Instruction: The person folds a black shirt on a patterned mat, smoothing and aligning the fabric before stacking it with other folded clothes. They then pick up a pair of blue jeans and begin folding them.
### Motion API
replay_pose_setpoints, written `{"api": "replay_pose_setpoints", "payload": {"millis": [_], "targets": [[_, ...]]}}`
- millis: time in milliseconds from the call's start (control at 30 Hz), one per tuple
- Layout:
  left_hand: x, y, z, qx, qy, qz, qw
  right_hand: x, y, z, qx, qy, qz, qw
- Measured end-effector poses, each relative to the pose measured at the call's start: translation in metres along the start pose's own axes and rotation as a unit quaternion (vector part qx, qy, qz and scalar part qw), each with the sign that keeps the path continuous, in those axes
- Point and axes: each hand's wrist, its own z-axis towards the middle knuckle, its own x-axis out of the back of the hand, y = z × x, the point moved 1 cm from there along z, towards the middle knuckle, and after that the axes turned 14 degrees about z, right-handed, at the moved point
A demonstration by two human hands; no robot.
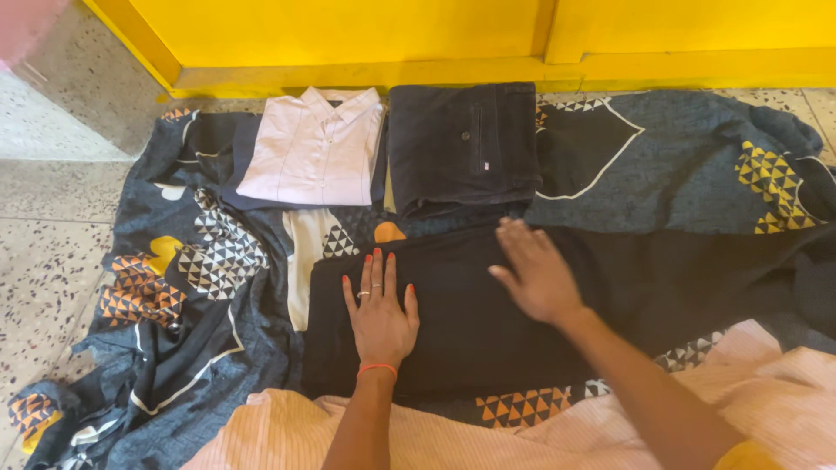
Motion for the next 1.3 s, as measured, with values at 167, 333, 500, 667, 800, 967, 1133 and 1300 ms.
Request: {"api": "replay_pose_setpoints", "payload": {"millis": [167,333,500,667,800,967,1133,1300], "targets": [[0.002,0.002,0.002,0.003,0.003,0.020,1.000,0.010,0.019,-0.003,-0.053,0.088,-0.033,0.994],[0.001,0.001,0.002,0.004,0.004,0.018,1.000,-0.039,-0.081,-0.026,-0.016,0.023,0.059,0.998],[0.000,0.001,0.001,-0.004,0.011,0.008,1.000,-0.035,-0.096,-0.049,0.052,-0.024,0.059,0.997],[-0.003,-0.001,0.004,0.005,0.011,0.009,1.000,0.018,-0.008,-0.060,-0.059,0.041,-0.050,0.996],[-0.002,0.036,-0.002,0.091,0.009,0.101,0.991,0.017,0.017,-0.069,-0.069,0.070,-0.083,0.992],[0.004,0.151,-0.034,-0.070,-0.022,-0.104,0.992,0.011,0.021,-0.070,-0.066,0.080,-0.080,0.991],[0.009,0.118,-0.029,-0.092,-0.048,-0.099,0.990,0.015,0.021,-0.071,-0.066,0.078,-0.065,0.993],[0.019,0.046,-0.030,-0.013,-0.031,-0.016,0.999,0.015,0.020,-0.072,-0.065,0.084,-0.058,0.993]]}}
